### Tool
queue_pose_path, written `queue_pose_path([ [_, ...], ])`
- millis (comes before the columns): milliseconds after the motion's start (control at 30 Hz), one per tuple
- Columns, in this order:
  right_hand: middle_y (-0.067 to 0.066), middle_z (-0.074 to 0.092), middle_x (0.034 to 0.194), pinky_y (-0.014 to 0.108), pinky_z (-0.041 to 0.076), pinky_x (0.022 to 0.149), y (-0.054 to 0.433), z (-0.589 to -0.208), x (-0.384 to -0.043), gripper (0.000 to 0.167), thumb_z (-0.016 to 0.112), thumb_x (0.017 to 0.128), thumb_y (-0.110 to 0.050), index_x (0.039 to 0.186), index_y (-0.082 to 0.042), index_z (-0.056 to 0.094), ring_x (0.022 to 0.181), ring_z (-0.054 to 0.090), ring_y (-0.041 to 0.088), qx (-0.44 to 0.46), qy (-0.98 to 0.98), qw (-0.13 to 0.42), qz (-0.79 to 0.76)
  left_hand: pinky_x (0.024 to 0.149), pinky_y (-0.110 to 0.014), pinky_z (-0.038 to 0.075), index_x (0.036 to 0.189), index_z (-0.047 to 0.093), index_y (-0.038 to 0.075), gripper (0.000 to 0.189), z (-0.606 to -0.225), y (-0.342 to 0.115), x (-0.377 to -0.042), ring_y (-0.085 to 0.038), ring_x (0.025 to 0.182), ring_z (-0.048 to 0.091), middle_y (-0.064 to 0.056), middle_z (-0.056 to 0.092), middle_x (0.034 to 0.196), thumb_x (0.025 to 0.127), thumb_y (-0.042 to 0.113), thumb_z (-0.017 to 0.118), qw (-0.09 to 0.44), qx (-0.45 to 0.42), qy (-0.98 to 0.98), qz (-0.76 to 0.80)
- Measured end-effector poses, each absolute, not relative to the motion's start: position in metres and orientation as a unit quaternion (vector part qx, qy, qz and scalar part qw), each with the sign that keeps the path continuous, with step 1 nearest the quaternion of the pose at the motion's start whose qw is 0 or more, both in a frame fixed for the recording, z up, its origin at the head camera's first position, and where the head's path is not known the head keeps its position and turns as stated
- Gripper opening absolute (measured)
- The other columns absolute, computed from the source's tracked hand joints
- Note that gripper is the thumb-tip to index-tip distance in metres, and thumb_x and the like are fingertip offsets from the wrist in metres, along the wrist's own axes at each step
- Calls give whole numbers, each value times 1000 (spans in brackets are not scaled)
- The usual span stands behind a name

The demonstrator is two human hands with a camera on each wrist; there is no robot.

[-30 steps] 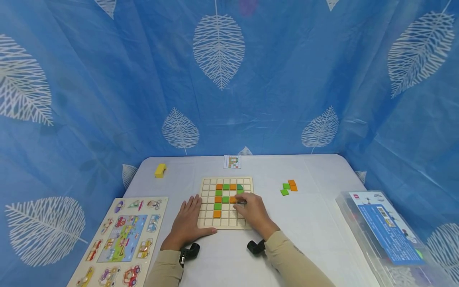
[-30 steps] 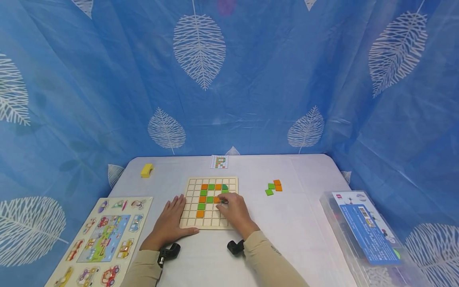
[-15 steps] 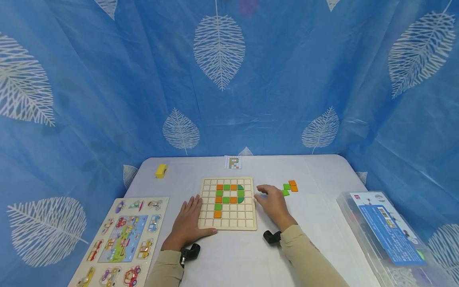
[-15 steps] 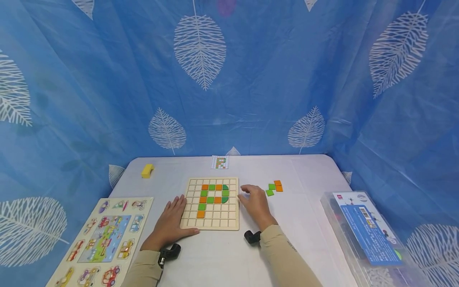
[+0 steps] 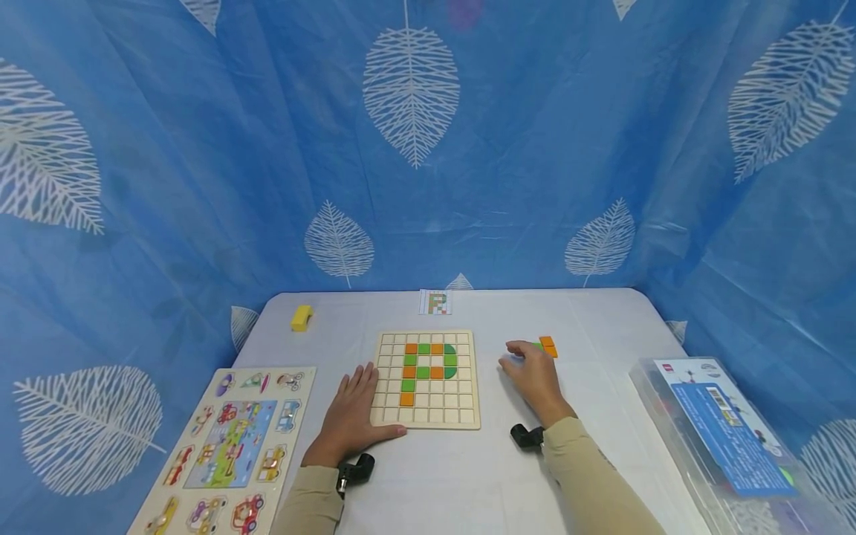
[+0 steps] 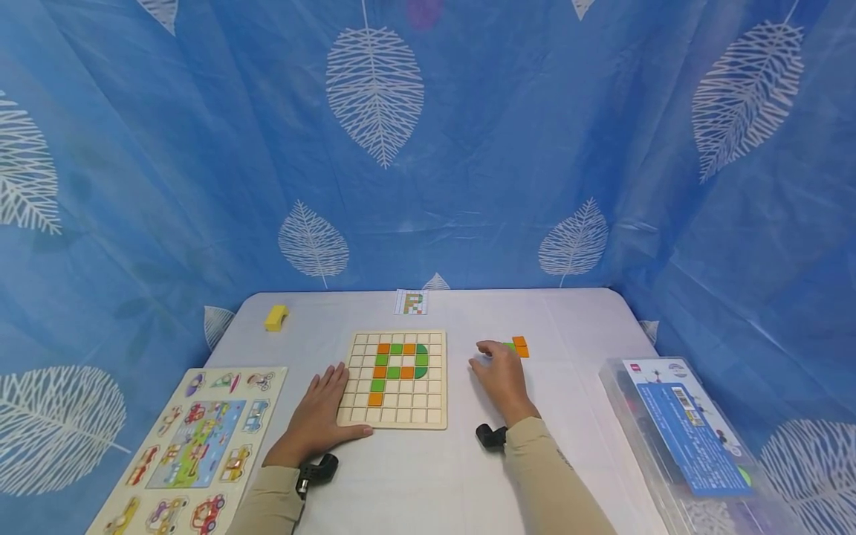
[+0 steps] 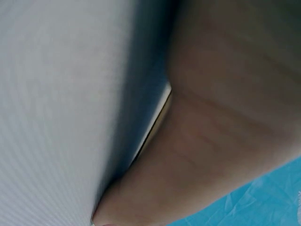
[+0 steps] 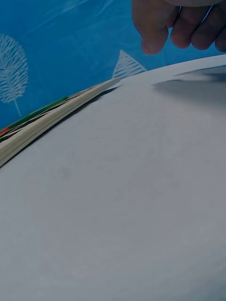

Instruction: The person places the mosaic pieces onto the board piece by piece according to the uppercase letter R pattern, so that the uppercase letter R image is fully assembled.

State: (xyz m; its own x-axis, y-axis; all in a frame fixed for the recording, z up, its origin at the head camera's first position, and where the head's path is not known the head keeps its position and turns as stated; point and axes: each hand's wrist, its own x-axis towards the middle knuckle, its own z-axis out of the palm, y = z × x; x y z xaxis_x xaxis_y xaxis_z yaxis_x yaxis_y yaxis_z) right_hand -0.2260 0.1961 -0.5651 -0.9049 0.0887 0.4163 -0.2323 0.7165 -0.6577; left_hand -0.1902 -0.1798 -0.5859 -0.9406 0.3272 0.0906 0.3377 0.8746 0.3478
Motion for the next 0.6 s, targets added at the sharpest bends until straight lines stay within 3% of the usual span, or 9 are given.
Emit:
queue_pose_path([
  [233,20,75,107,53,58,89,213,-564,-229,33,87,84,0,114,7,75,99,71,38,42,-896,236,373,127,-50,9,165,28,-1,137,-583,-179,-189,-32,159,14,-15,24,171,70,89,70,10,-171,-968,-182],
  [467,22,74,111,55,52,100,227,-561,-229,37,88,85,-2,118,8,73,106,68,40,15,-901,218,374,127,-50,10,165,29,-2,137,-582,-180,-189,-33,158,15,-16,25,171,71,89,69,11,-173,-967,-184],
  [600,23,74,111,56,54,95,232,-559,-228,38,88,84,-2,117,9,73,105,67,41,9,-900,225,373,127,-51,10,165,28,-1,136,-581,-180,-188,-33,158,15,-15,25,171,71,88,70,12,-174,-967,-187],
])
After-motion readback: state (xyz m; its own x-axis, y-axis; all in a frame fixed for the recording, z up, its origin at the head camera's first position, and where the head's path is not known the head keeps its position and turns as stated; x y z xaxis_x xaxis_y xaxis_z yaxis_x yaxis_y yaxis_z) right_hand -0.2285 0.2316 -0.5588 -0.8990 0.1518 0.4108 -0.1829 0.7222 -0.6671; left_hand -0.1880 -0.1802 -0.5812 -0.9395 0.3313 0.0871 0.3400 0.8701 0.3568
